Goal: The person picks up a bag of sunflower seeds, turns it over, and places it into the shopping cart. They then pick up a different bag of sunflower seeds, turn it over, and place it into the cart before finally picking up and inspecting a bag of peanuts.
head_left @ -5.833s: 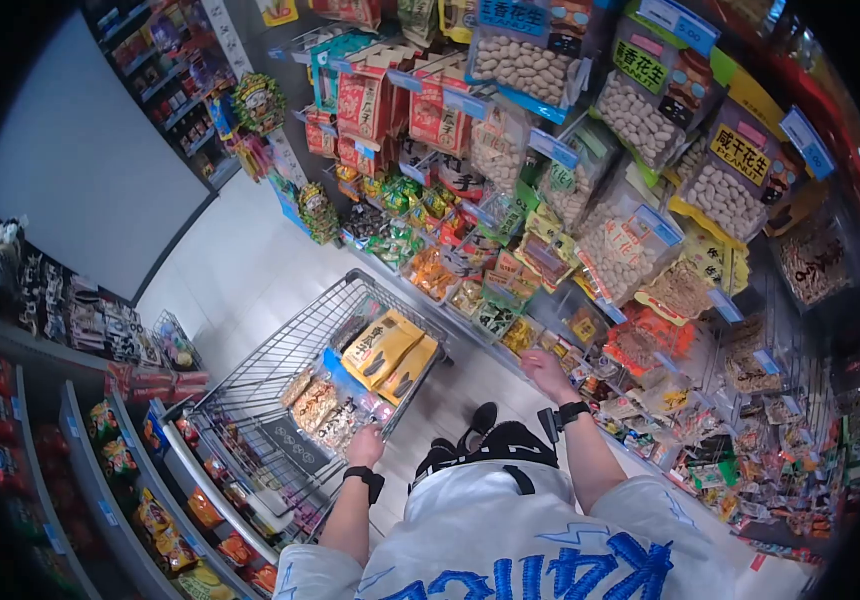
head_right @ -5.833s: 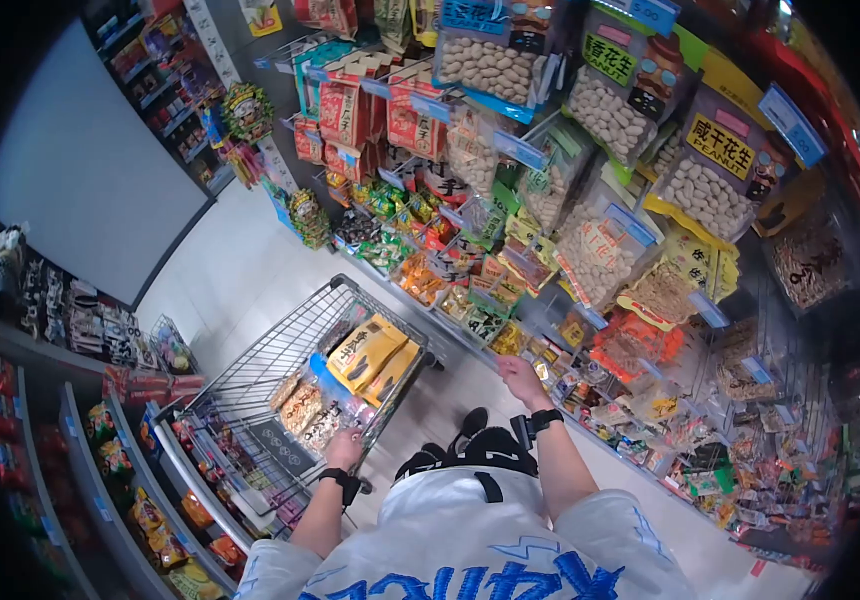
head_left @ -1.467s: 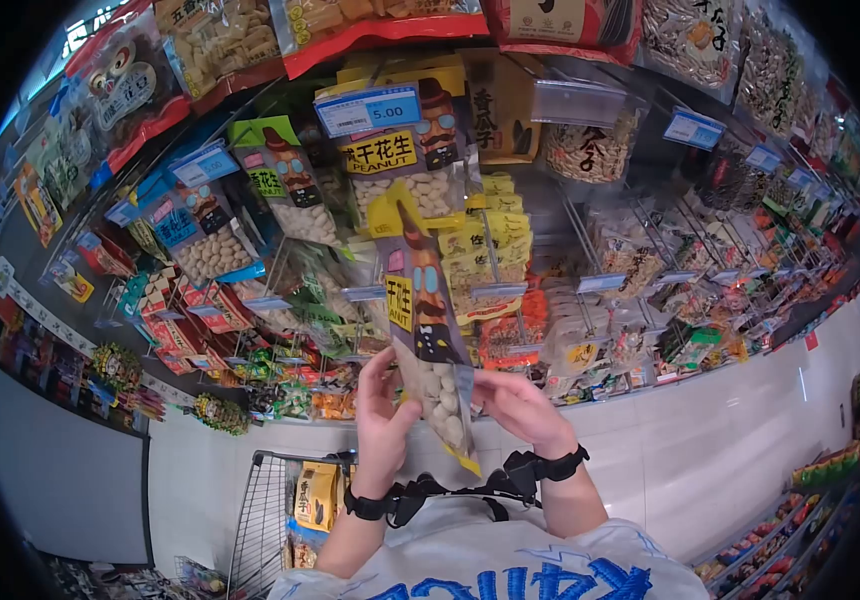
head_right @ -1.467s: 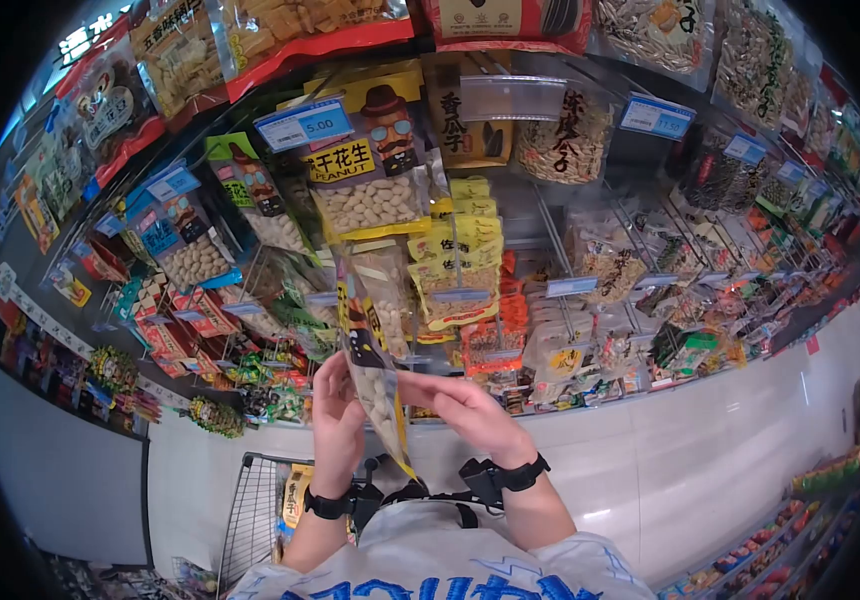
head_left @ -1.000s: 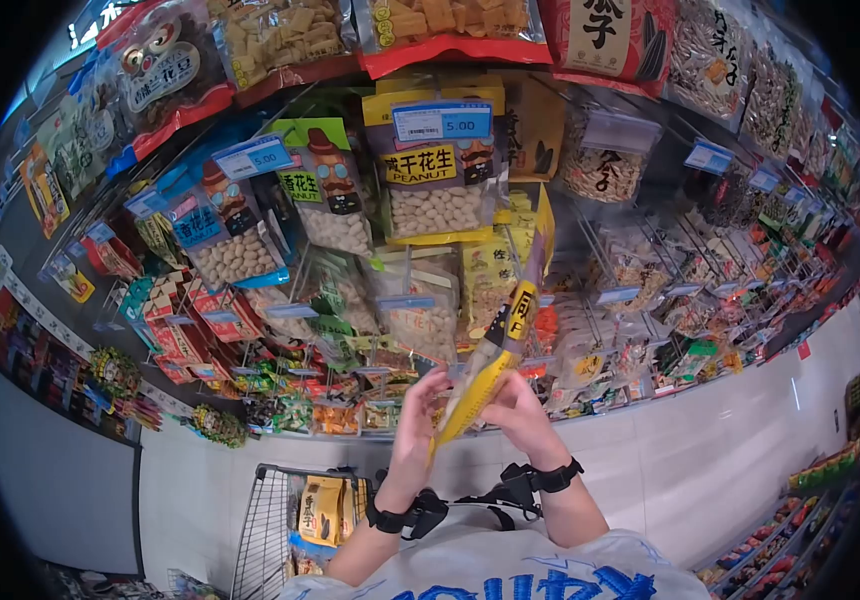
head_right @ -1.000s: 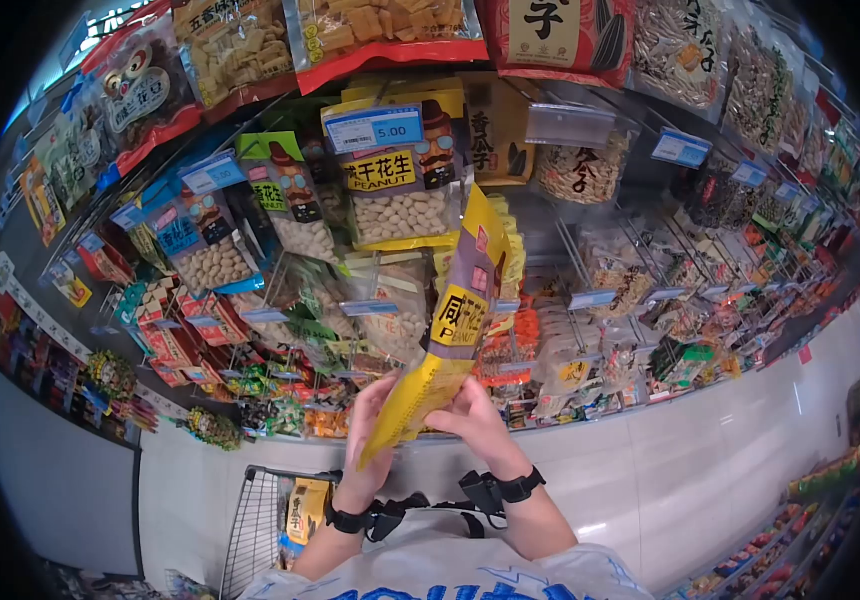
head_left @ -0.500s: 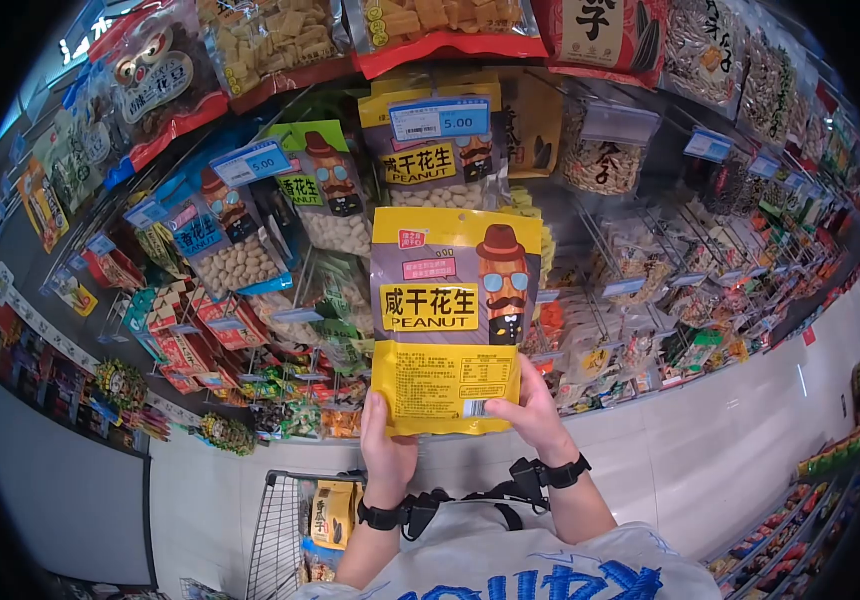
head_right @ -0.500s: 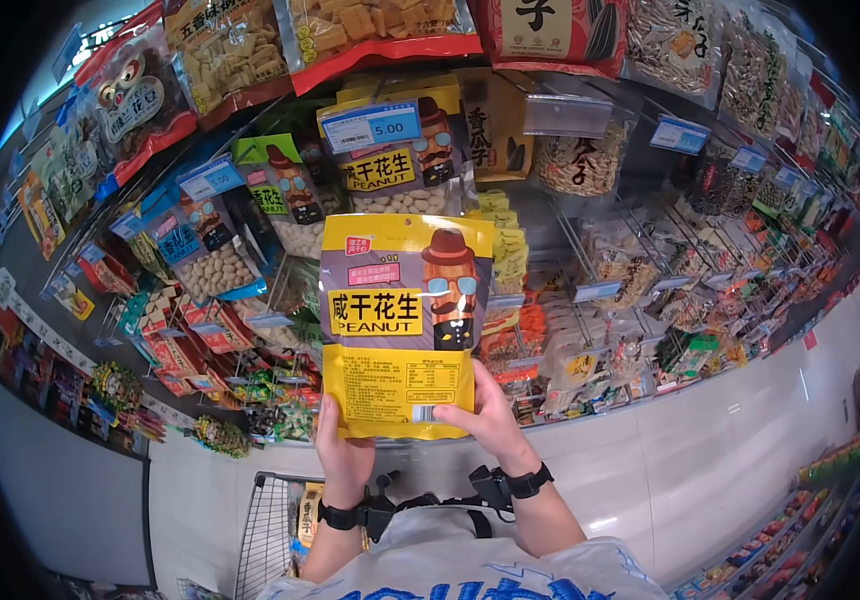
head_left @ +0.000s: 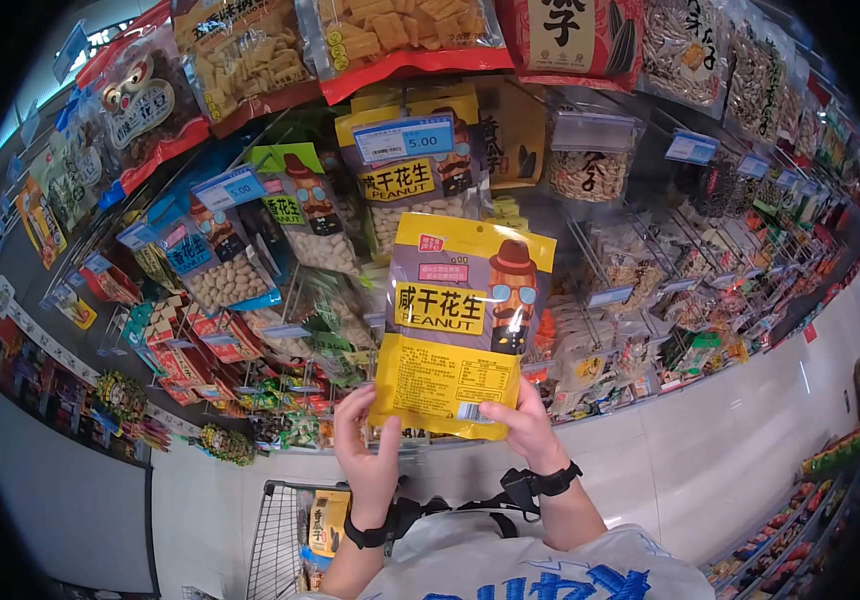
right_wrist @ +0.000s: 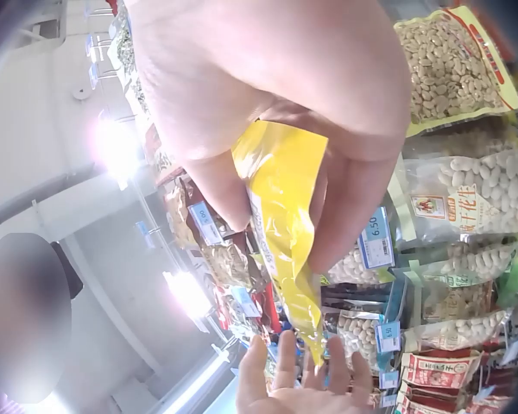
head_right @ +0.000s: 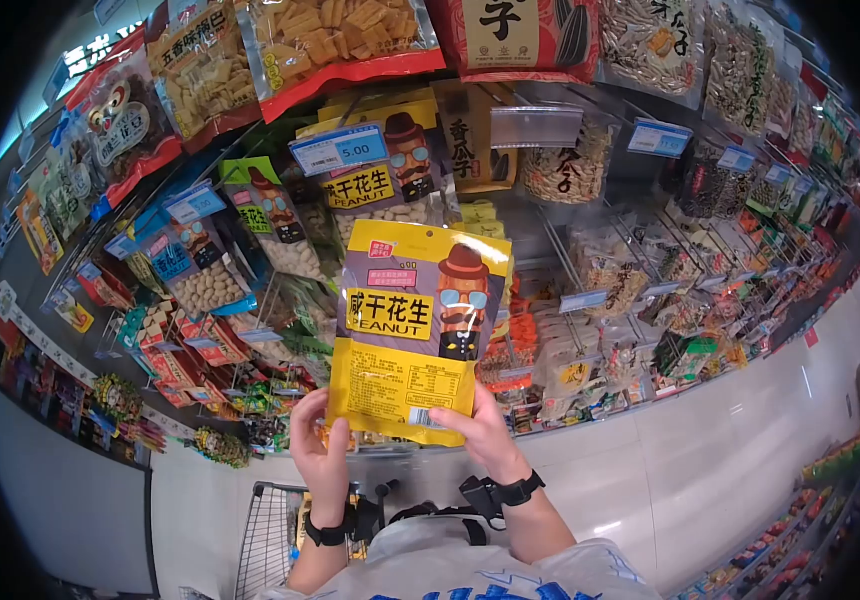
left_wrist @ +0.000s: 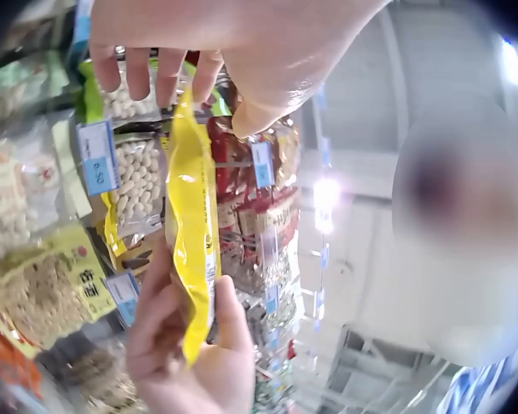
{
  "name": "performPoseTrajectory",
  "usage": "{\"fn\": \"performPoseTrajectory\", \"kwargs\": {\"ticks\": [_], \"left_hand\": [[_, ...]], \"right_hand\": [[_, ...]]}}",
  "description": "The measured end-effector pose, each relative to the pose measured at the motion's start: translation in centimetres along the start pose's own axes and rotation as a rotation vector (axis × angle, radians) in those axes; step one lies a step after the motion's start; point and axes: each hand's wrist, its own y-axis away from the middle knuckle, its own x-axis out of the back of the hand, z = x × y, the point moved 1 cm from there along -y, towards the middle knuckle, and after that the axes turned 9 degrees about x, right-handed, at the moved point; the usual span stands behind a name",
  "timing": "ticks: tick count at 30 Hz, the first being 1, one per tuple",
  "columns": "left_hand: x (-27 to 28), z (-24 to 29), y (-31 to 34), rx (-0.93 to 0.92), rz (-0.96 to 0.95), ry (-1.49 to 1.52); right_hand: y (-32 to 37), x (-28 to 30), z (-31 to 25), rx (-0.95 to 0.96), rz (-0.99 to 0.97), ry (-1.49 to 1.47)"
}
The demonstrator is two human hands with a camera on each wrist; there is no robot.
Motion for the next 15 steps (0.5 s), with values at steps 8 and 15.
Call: {"fn": "performPoseTrajectory", "kwargs": {"ticks": [8, 15], "left_hand": [[-2.4, 3.0, 1.3, -0.278, -0.031, -0.571], [-2.7, -0.3, 0.1, 0.063, -0.352, 0.15]], "right_hand": [[-0.1, -1.1, -1.4, 0.097, -0.009, 0.13], [0.9, -1.8, -2.0, 0.15, -0.073, 0.504]]}}
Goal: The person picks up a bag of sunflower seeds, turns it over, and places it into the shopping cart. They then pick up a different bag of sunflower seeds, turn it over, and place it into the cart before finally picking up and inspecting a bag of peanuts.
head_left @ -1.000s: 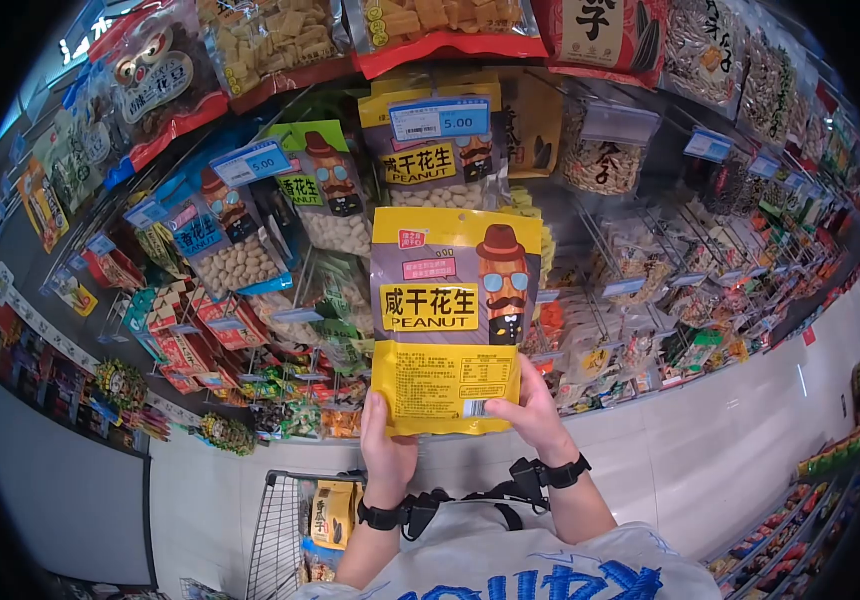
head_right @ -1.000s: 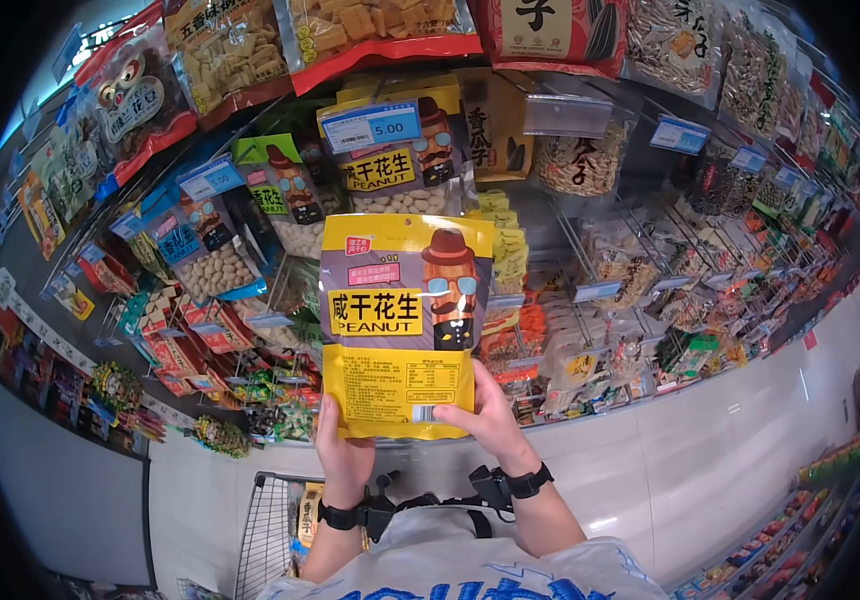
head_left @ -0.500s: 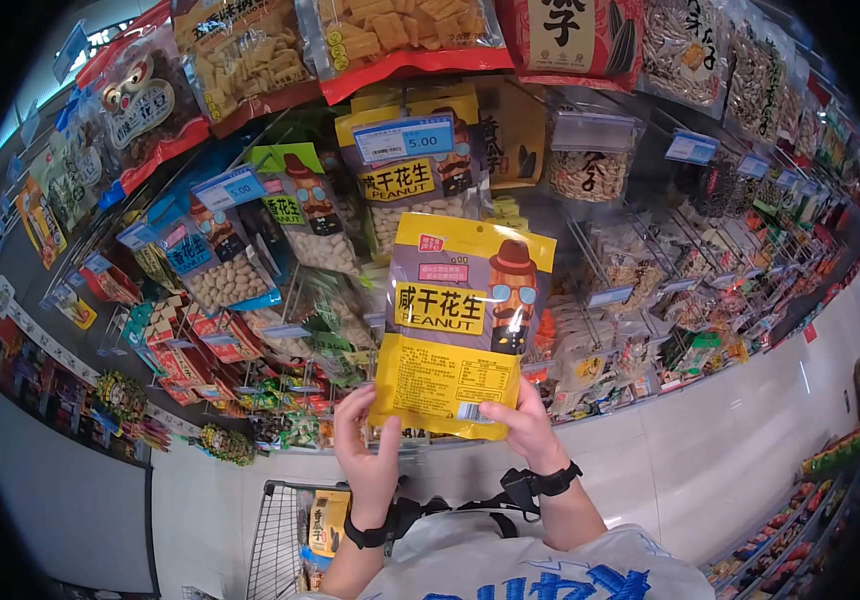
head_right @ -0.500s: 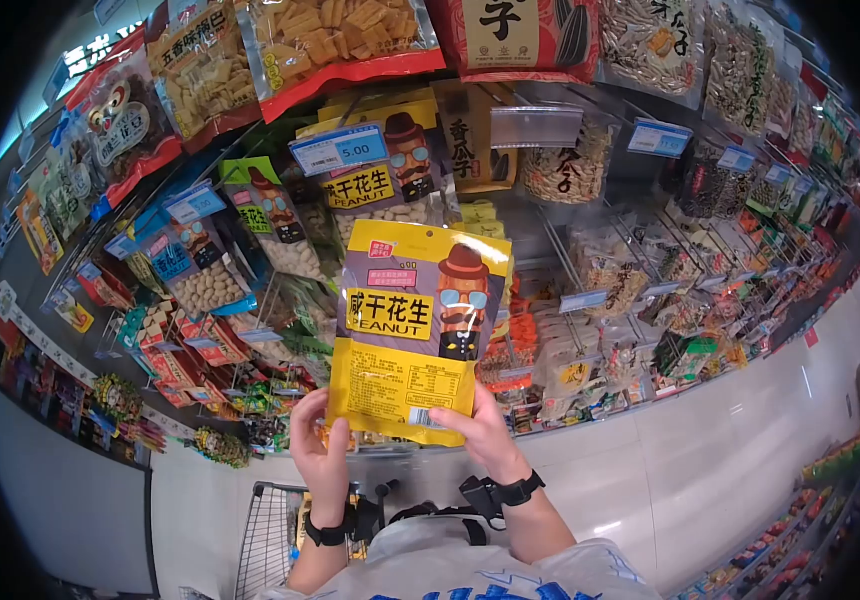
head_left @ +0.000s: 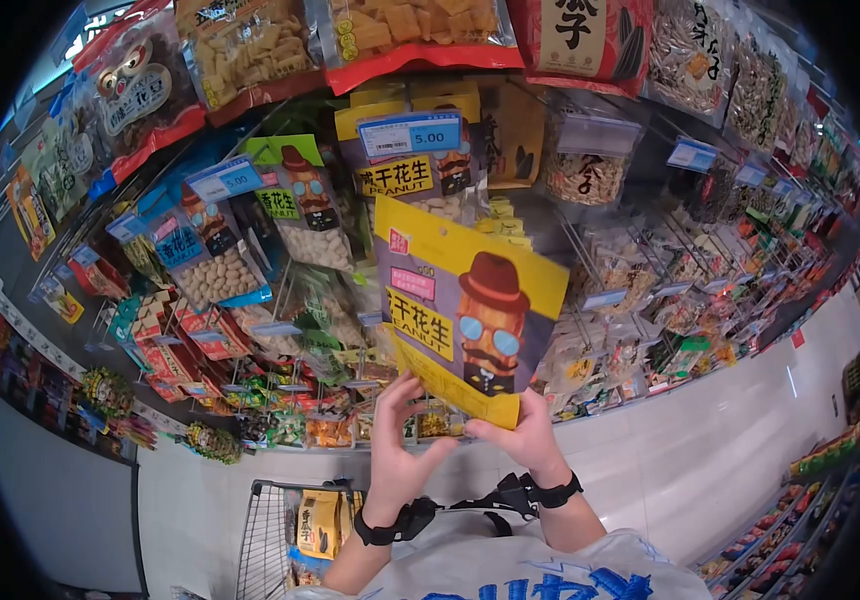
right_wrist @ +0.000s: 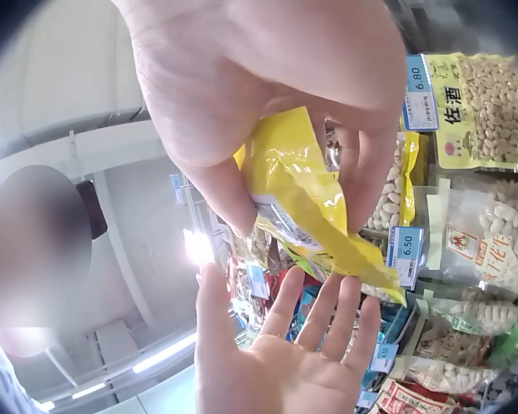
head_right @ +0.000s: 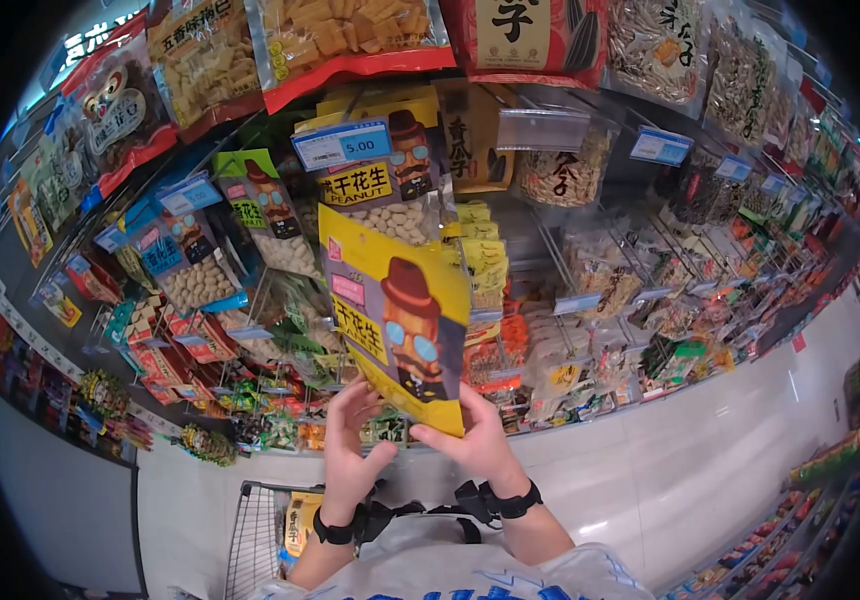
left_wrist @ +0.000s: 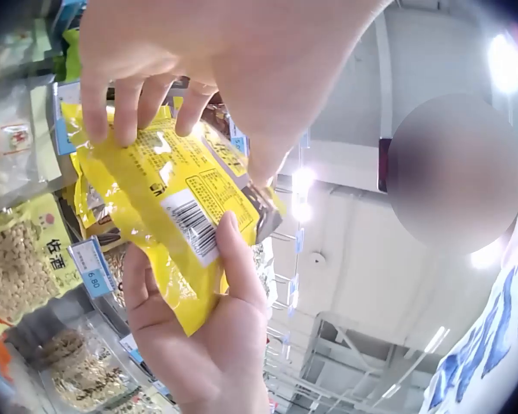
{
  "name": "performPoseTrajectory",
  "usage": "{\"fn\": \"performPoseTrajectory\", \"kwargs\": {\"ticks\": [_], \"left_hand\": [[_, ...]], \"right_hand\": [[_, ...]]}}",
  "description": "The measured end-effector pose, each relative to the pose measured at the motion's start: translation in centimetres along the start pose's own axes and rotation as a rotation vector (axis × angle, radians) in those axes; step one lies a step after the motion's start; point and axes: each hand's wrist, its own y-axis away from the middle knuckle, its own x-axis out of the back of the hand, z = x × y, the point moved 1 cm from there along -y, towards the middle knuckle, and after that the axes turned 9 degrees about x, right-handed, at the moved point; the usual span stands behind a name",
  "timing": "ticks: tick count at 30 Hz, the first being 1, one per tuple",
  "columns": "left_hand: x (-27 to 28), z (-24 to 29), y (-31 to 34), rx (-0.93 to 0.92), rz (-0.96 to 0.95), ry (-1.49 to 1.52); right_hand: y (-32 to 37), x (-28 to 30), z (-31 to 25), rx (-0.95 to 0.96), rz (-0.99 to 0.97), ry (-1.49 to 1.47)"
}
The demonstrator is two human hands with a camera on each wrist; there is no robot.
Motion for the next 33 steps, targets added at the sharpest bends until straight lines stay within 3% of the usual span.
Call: {"fn": "performPoseTrajectory", "kwargs": {"ticks": [2, 4, 6, 7, 8, 9, 10, 12, 13, 14, 15, 16, 18, 19, 24, 28, 31, 33], "left_hand": [[-0.3, -0.2, -0.1, 0.003, -0.029, 0.044], [-0.3, -0.6, 0.0, 0.008, -0.056, 0.088], [0.4, -2.6, 0.6, 0.163, -0.152, 0.324], [1.0, -3.8, 0.8, 0.256, -0.197, 0.361], [1.4, -4.6, 0.9, 0.256, -0.199, 0.362], [1.4, -3.9, 0.5, 0.253, -0.231, 0.557], [1.5, -3.4, 0.4, 0.25, -0.262, 0.752], [2.0, -4.8, 0.5, 0.253, -0.235, 0.705], [2.2, -4.8, 0.6, 0.342, -0.187, 0.752], [2.4, -4.3, 0.5, 0.433, -0.135, 0.798], [2.1, -3.2, 0.3, 0.482, -0.089, 0.832], [2.2, -3.1, 0.0, 0.482, -0.087, 0.833], [2.4, -3.0, 0.0, 0.474, -0.119, 0.873], [2.7, -3.3, 0.1, 0.477, -0.117, 0.875], [3.7, -4.4, -0.1, 0.594, -0.256, 0.917], [3.5, -4.2, -0.9, 0.619, -0.311, 0.857], [3.1, -4.1, -1.5, 0.655, -0.206, 0.899], [3.5, -5.4, -2.3, 0.473, 0.129, 0.608]], "right_hand": [[-0.1, -0.6, -1.0, 0.018, -0.032, 0.027], [-0.3, -1.4, -2.2, 0.163, -0.126, 0.2], [-0.3, -2.4, -2.8, 0.198, -0.136, 0.214], [-0.2, -2.7, -3.1, 0.27, -0.183, 0.365], [-0.2, -3.0, -3.4, 0.343, -0.231, 0.517], [-0.2, -3.5, -3.8, 0.377, -0.214, 0.565], [-0.2, -3.4, -3.8, 0.376, -0.213, 0.568], [-0.2, -2.9, -3.5, 0.352, -0.263, 0.533], [-0.1, -2.3, -2.8, 0.35, -0.263, 0.533], [0.0, -1.3, -1.7, 0.382, -0.144, 0.473], [0.1, -0.7, -1.5, 0.413, -0.025, 0.413], [-0.1, -0.2, -1.4, 0.412, -0.027, 0.413], [-1.2, 0.9, -1.7, 0.332, 0.265, 0.378], [-1.5, 1.3, -1.6, 0.329, 0.264, 0.38], [-1.5, 1.5, -0.9, -0.083, 0.072, -0.104], [-1.2, 1.5, 0.1, -0.062, 0.096, -0.123], [-1.2, 1.3, 0.2, -0.018, 0.155, -0.131], [-1.2, 1.5, 0.5, -0.009, 0.163, -0.127]]}}
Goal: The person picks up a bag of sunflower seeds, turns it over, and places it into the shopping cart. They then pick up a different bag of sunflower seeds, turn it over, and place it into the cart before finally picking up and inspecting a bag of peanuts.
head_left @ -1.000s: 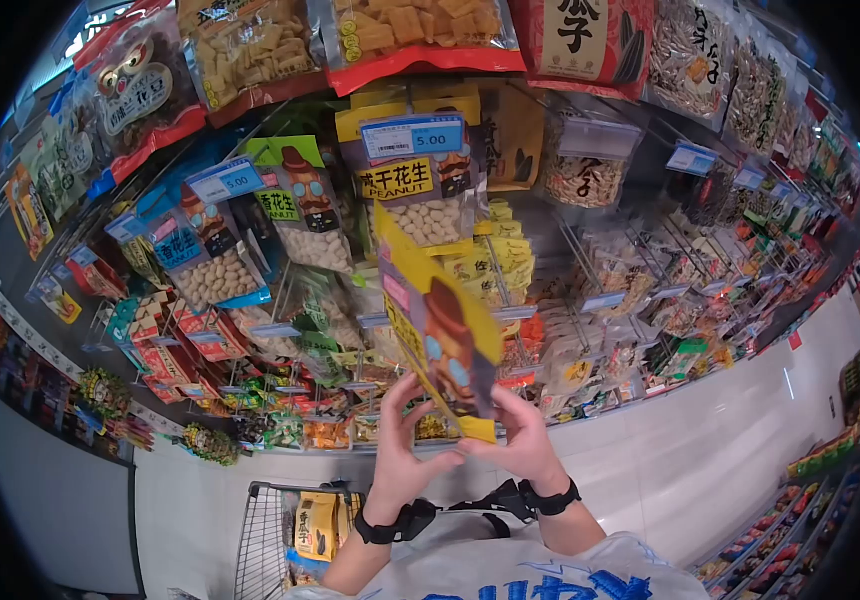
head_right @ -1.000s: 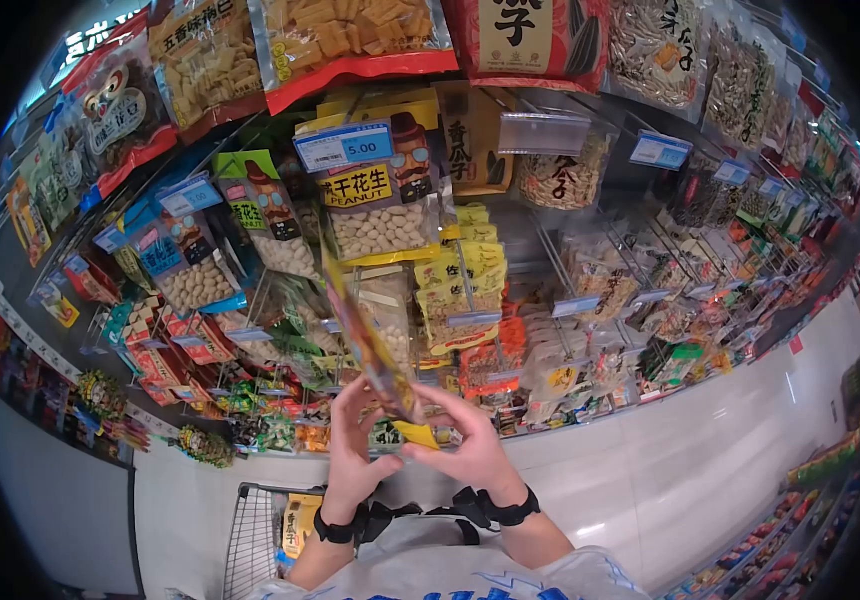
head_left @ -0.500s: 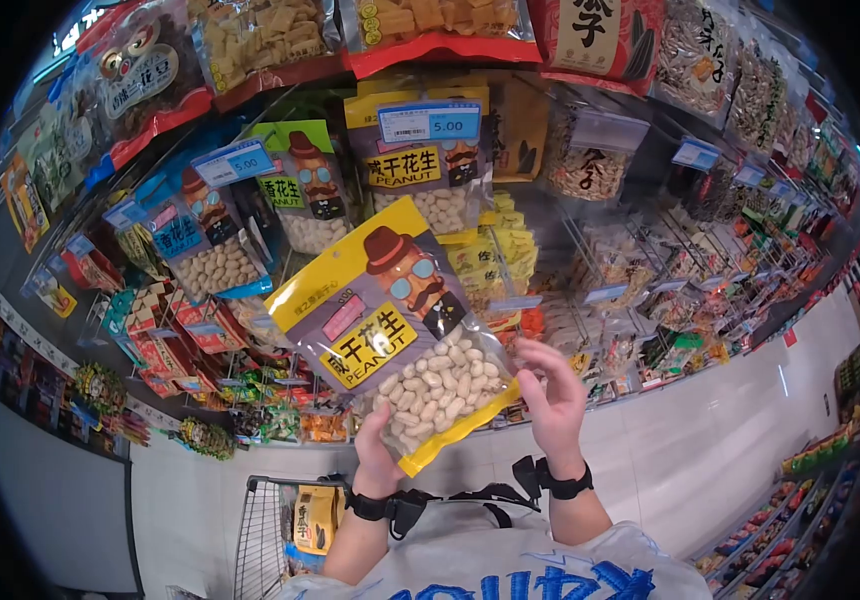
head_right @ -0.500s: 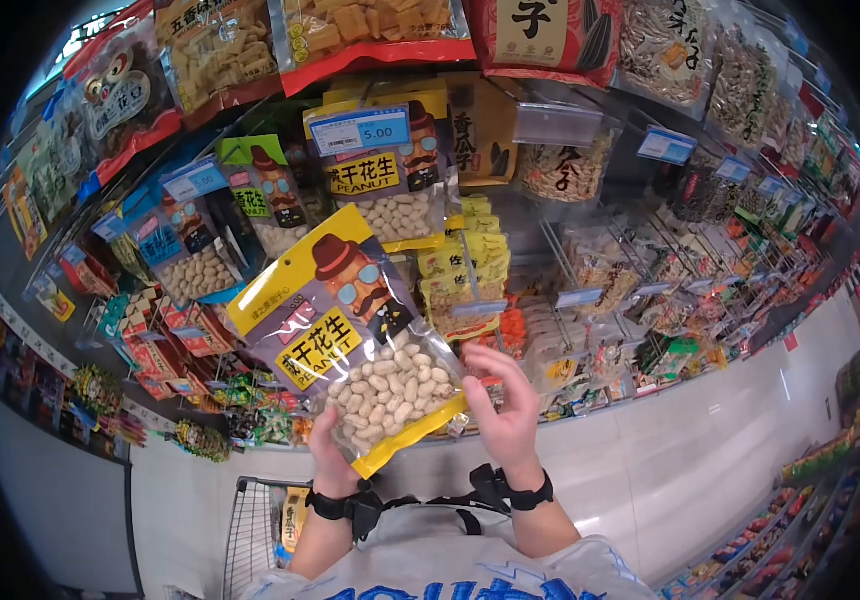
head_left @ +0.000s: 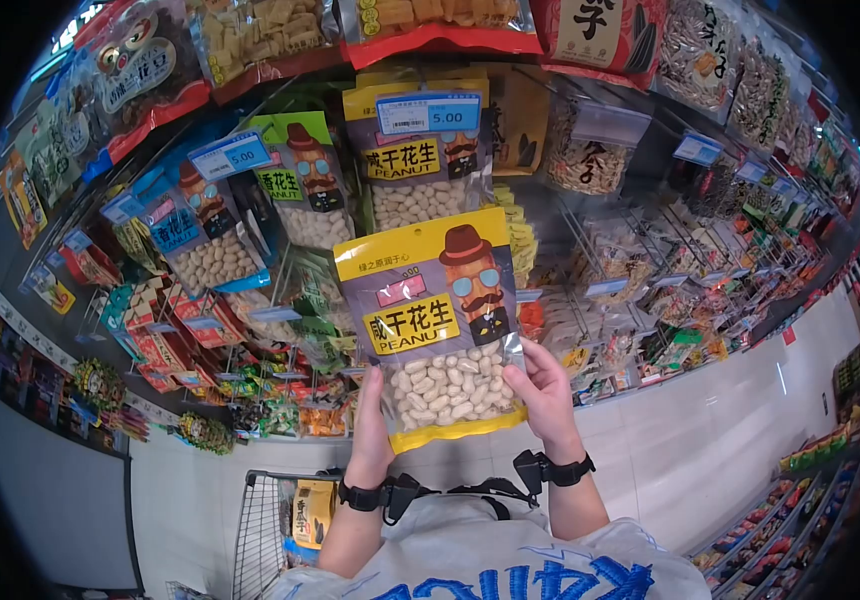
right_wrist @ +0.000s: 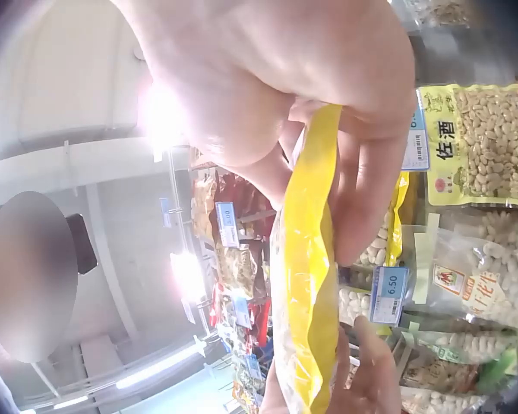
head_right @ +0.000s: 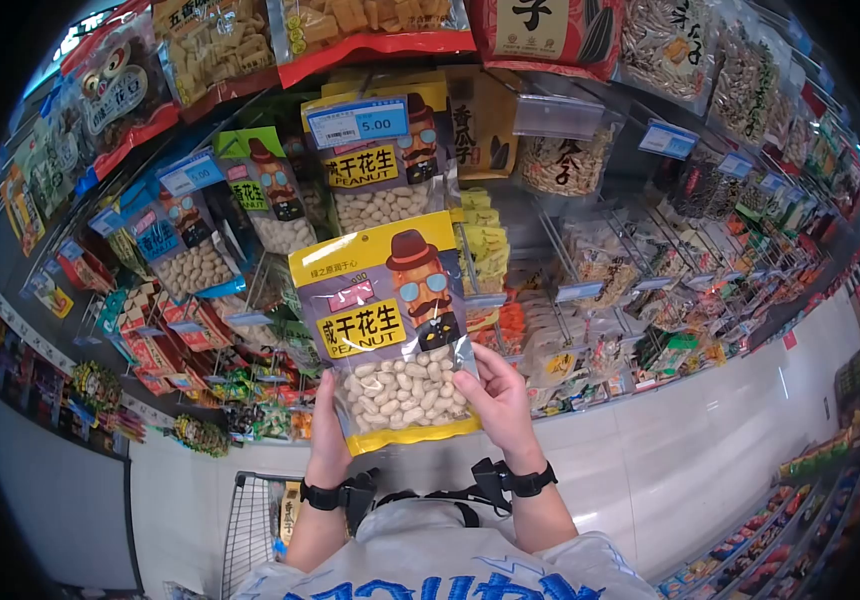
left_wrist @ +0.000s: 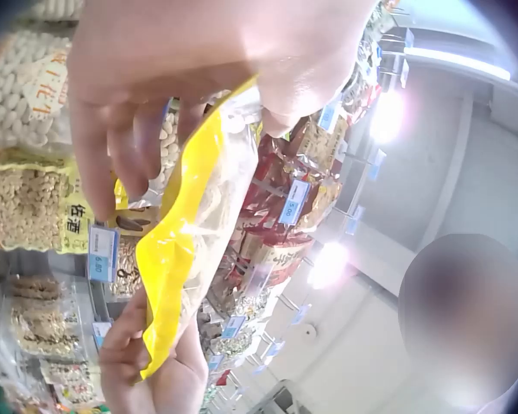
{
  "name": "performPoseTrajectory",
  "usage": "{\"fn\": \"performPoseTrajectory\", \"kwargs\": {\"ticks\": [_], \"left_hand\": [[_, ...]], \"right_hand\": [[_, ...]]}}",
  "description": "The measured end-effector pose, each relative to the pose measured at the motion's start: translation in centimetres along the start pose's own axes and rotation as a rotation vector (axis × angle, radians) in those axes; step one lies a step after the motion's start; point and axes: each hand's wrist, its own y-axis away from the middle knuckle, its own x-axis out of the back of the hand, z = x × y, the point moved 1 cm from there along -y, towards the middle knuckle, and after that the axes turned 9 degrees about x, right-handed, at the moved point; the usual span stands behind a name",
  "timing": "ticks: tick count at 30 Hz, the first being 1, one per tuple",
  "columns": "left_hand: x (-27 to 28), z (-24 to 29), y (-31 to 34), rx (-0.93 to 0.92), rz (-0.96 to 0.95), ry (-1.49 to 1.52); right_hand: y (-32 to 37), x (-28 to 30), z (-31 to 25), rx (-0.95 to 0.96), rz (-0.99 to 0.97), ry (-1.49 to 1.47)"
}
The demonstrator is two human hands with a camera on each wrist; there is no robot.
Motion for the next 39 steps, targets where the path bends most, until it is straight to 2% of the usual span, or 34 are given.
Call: {"fn": "performPoseTrajectory", "kwargs": {"ticks": [1, 3, 6, 10, 12, 14, 16, 17, 19, 21, 23, 25, 28, 31, 33, 35, 36, 37, 39], "left_hand": [[-0.3, 0.3, 0.2, -0.001, 0.0, 0.0], [-1.0, 1.2, 1.0, -0.076, 0.183, -0.197], [-0.7, 1.2, 0.7, -0.115, 0.082, -0.19], [-0.8, 1.3, 0.6, -0.092, 0.158, -0.11], [0.3, 1.0, 0.0, -0.159, 0.025, -0.173], [0.8, 1.0, 0.1, -0.204, -0.007, -0.256], [0.1, 1.4, 0.5, -0.247, -0.039, -0.338], [-0.4, 1.7, 0.9, -0.281, -0.061, -0.375], [-0.6, 1.9, 1.1, -0.313, -0.08, -0.411], [-0.2, 2.2, 0.8, -0.484, -0.134, -0.654], [-0.5, 2.4, 1.0, -0.515, -0.161, -0.669], [0.2, 2.3, 0.6, -0.515, -0.196, -0.739], [0.4, 2.0, 0.3, -0.502, -0.214, -0.713], [-0.1, 2.6, 0.8, -0.475, -0.184, -0.73], [-0.3, 3.0, 1.0, -0.472, -0.206, -0.78], [-0.1, 2.9, 1.1, -0.508, -0.17, -0.85], [1.5, 2.0, 0.5, -0.355, -0.136, -0.831], [1.5, 2.1, 0.4, -0.203, -0.1, -0.81], [1.0, 2.0, 0.7, -0.274, -0.131, -0.723]], "right_hand": [[-0.1, 0.1, 0.1, 0.013, 0.008, 0.003], [-0.1, 0.4, 0.5, 0.02, 0.005, -0.003], [-0.2, 0.7, 0.8, 0.021, -0.008, -0.005], [-0.4, 0.5, 1.1, 0.028, 0.01, -0.016], [-0.3, 0.8, 1.4, 0.021, 0.011, -0.019], [-0.3, 1.4, 2.0, 0.01, 0.009, -0.022], [-0.5, 1.8, 2.2, 0.136, -0.03, 0.052], [-0.4, 1.8, 2.3, 0.133, -0.031, 0.052], [-0.5, 1.2, 1.7, 0.224, 0.03, 0.063], [-0.5, 1.8, 1.9, 0.203, 0.049, 0.028], [-1.1, 1.9, 1.6, 0.387, -0.039, 0.15], [-1.1, 2.1, 2.2, 0.341, 0.029, 0.176], [-1.0, 2.5, 2.5, 0.341, 0.009, 0.162], [-0.3, 2.2, 1.8, 0.118, 0.054, 0.081], [-0.1, 2.7, 2.4, 0.117, 0.021, 0.037], [0.3, 2.4, 2.3, 0.167, 0.001, 0.384], [0.6, 4.4, 4.9, 0.233, -0.04, 0.595], [1.1, 4.3, 4.8, 0.234, -0.036, 0.595], [1.8, 4.1, 4.6, -0.019, 0.014, 0.355]]}}
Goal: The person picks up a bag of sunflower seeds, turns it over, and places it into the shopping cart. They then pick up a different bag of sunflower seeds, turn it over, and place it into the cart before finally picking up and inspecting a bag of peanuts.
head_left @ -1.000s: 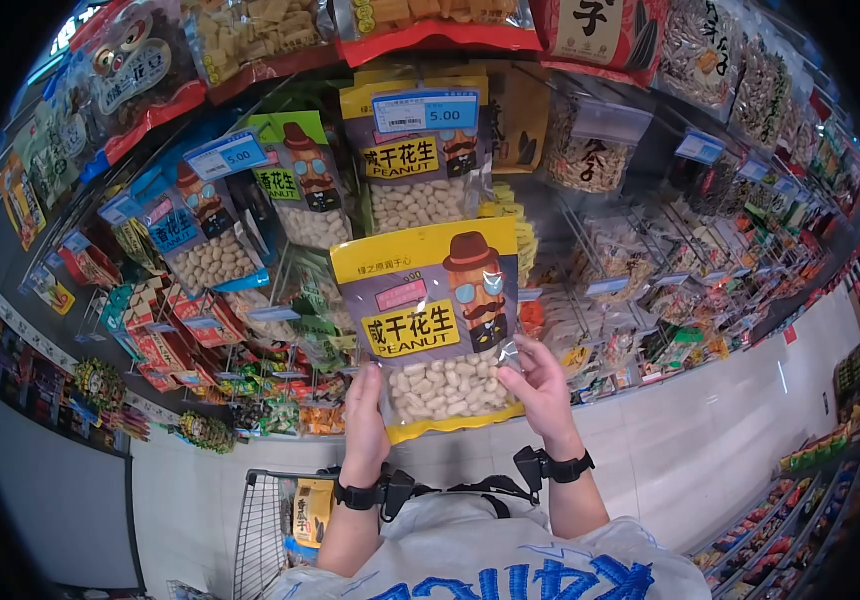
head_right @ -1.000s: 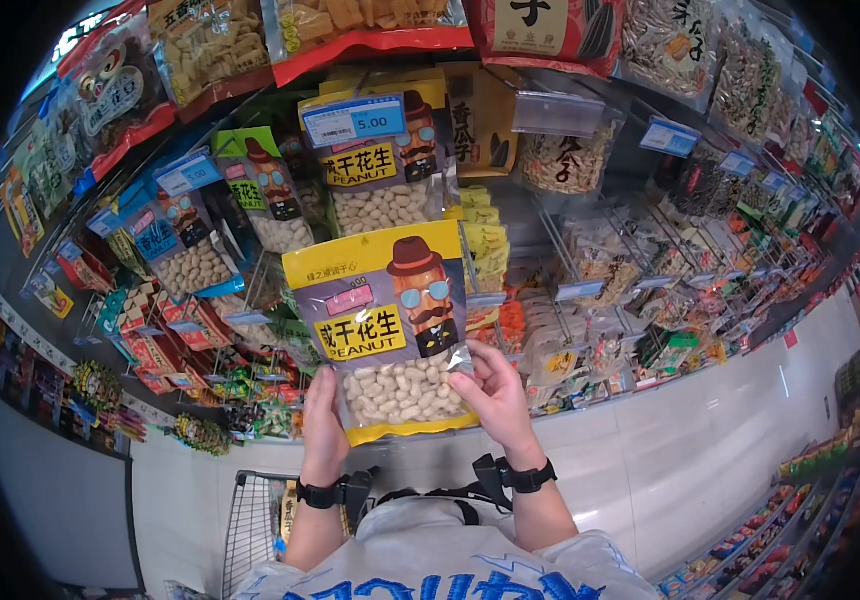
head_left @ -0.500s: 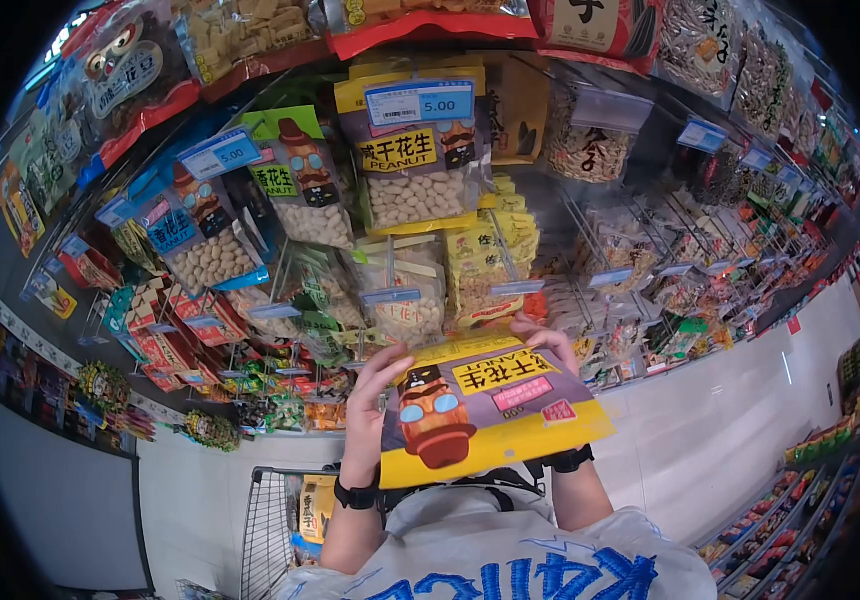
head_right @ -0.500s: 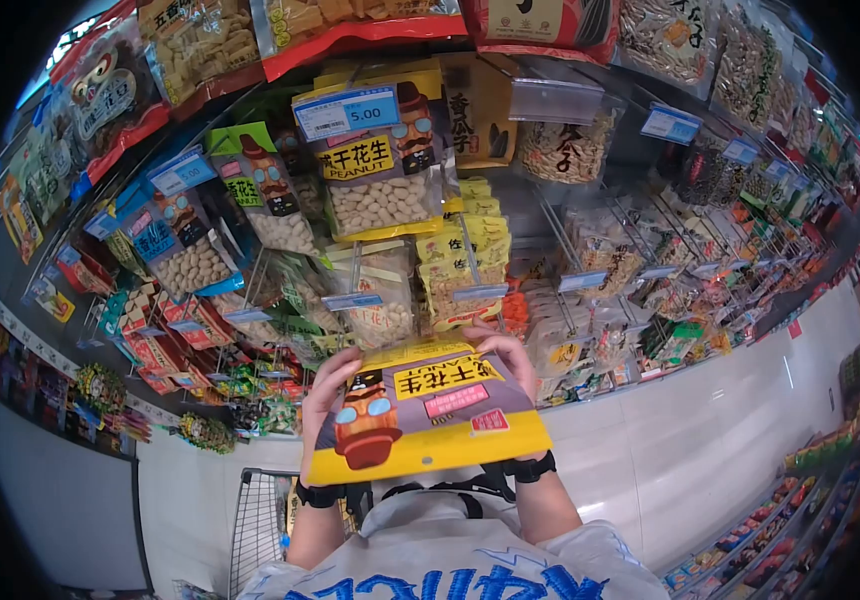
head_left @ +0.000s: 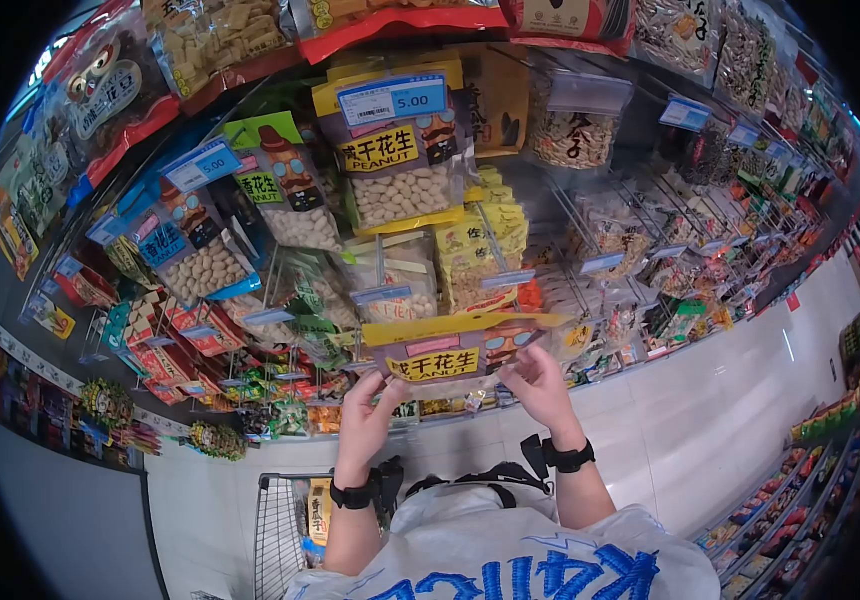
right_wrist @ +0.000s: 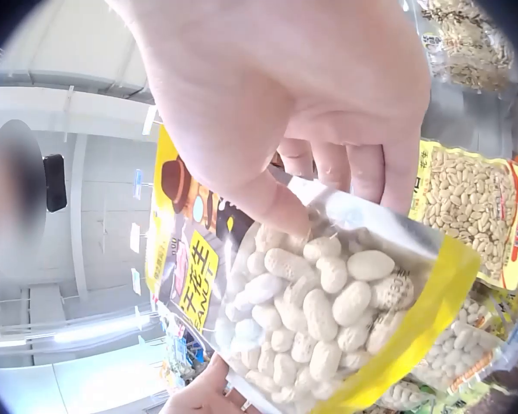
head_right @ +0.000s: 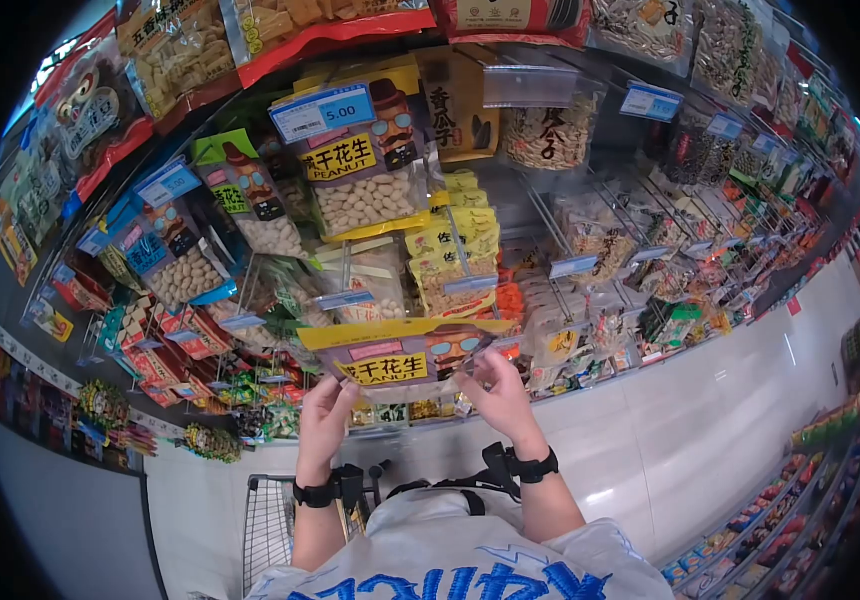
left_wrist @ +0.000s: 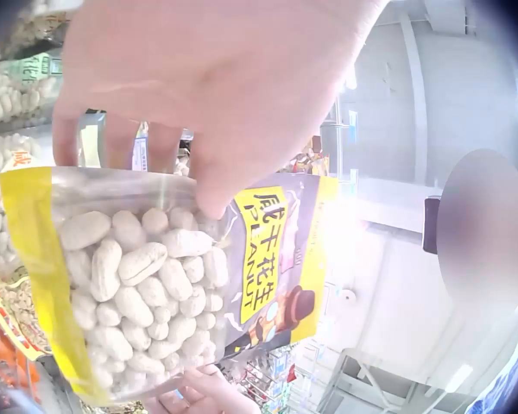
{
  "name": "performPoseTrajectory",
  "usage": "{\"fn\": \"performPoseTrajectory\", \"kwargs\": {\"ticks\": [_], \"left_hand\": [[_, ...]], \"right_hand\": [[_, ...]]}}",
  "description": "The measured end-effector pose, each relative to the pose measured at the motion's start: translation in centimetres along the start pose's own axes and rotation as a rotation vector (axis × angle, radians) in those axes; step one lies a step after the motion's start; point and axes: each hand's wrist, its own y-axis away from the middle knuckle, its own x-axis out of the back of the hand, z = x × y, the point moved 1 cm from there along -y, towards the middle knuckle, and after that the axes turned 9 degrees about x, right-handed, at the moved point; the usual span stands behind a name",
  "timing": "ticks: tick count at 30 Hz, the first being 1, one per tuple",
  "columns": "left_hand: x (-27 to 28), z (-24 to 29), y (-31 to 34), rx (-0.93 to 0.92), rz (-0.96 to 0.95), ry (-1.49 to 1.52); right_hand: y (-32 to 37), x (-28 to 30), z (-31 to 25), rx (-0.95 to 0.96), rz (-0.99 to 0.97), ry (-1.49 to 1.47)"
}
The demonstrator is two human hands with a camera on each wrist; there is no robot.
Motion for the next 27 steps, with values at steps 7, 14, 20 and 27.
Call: {"fn": "performPoseTrajectory", "kwargs": {"ticks": [7, 14, 20, 27], "left_hand": [[1.1, -1.5, 1.0, 0.23, -0.121, 0.097], [0.3, -1.5, 1.8, 0.407, -0.028, 0.416], [0.7, -2.6, 1.9, 0.211, -0.013, 0.47], [-0.6, -1.9, 2.5, 0.273, -0.044, 0.571]], "right_hand": [[1.0, 0.4, -0.2, -0.142, -0.097, -0.127], [1.0, 0.0, -3.4, -0.177, -0.064, -0.142], [0.9, 0.3, -2.2, -0.171, -0.09, -0.213], [1.1, 0.7, -2.7, -0.13, -0.057, -0.493]]}}
